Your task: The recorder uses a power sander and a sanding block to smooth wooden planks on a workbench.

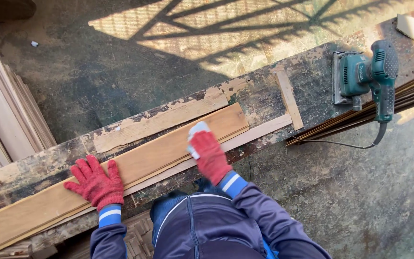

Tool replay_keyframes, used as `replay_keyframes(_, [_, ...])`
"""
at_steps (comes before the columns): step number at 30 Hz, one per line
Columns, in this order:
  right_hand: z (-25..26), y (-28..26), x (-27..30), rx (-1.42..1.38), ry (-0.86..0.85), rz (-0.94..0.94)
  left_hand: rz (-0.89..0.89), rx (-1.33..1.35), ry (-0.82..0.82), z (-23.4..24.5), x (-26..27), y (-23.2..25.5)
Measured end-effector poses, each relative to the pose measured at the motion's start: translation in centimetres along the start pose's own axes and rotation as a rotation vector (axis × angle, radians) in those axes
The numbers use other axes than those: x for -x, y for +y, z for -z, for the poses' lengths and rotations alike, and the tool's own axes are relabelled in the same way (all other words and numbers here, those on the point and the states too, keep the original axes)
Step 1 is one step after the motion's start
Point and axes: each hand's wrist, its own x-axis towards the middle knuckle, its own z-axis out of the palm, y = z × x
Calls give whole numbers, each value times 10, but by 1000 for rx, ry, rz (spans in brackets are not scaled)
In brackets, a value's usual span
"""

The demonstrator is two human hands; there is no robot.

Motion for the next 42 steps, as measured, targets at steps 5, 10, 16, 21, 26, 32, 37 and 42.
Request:
replay_keyframes(5, [-58,29,5,-162,-15,326,-2,28,46,5,5,3])
replay_keyframes(10, [-37,67,-16,100,139,-109,24,-30,83,11,6,6])
replay_keyframes(16, [-55,-82,-38,-59,87,207,-1,35,133,15,9,6])
replay_keyframes(21, [-76,53,-28,93,160,118,-14,40,149,10,9,4])
replay_keyframes(26, [-47,88,-24,261,2,-233,17,25,130,10,10,6])
replay_keyframes(32, [-54,-65,-48,-133,212,186,19,44,122,5,4,2])
replay_keyframes(37, [-54,46,-23,86,276,136,-5,48,174,6,6,0])
replay_keyframes(42, [-77,81,-21,197,282,-106,10,57,166,11,8,3])
